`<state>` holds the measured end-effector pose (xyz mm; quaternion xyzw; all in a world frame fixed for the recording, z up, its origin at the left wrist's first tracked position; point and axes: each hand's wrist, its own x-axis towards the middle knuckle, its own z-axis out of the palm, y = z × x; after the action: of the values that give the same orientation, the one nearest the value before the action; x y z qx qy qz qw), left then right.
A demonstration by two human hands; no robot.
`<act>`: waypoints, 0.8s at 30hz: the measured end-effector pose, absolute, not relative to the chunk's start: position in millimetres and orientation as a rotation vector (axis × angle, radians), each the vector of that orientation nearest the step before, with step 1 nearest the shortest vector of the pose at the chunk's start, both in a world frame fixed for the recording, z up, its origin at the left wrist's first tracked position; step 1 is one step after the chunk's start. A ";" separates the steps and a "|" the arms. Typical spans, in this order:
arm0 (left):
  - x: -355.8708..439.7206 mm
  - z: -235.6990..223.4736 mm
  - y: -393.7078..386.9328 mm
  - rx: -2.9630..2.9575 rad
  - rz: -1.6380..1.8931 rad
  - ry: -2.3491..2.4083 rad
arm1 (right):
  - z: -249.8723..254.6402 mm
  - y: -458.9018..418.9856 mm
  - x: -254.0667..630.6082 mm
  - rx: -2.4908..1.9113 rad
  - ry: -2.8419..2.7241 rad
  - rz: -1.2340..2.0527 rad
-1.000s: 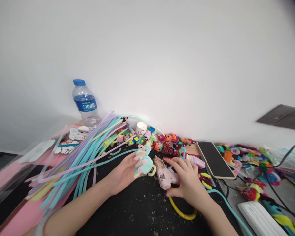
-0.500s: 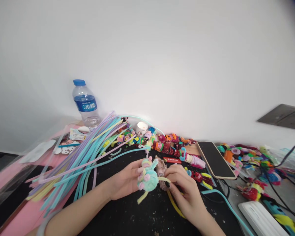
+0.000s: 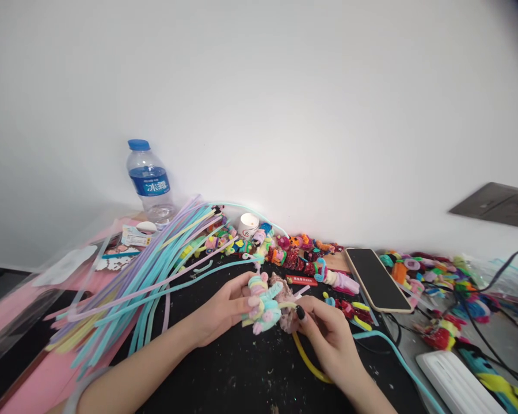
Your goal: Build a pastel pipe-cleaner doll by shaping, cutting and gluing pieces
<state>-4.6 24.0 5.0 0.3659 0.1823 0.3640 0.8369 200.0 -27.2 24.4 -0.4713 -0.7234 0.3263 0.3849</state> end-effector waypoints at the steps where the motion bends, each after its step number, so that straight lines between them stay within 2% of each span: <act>1: -4.8 5.4 24.1 0.769 0.771 0.391 | 24.6 -27.1 200.1 -1.208 -1.840 0.827; 8: -3.3 8.9 20.0 0.798 0.664 0.295 | 28.0 -29.0 193.9 -1.315 -2.111 0.581; 17: -5.6 5.3 20.7 0.607 0.600 0.120 | 20.4 -30.9 196.6 -1.257 -2.068 0.367; 24: -6.1 4.3 19.9 0.678 0.574 0.192 | 23.9 -34.2 194.8 -1.199 -2.113 0.409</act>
<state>-6.1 19.9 4.3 0.3272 0.0929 0.2774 0.8985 194.8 -34.2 23.9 -0.4591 -0.8088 0.1567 0.3324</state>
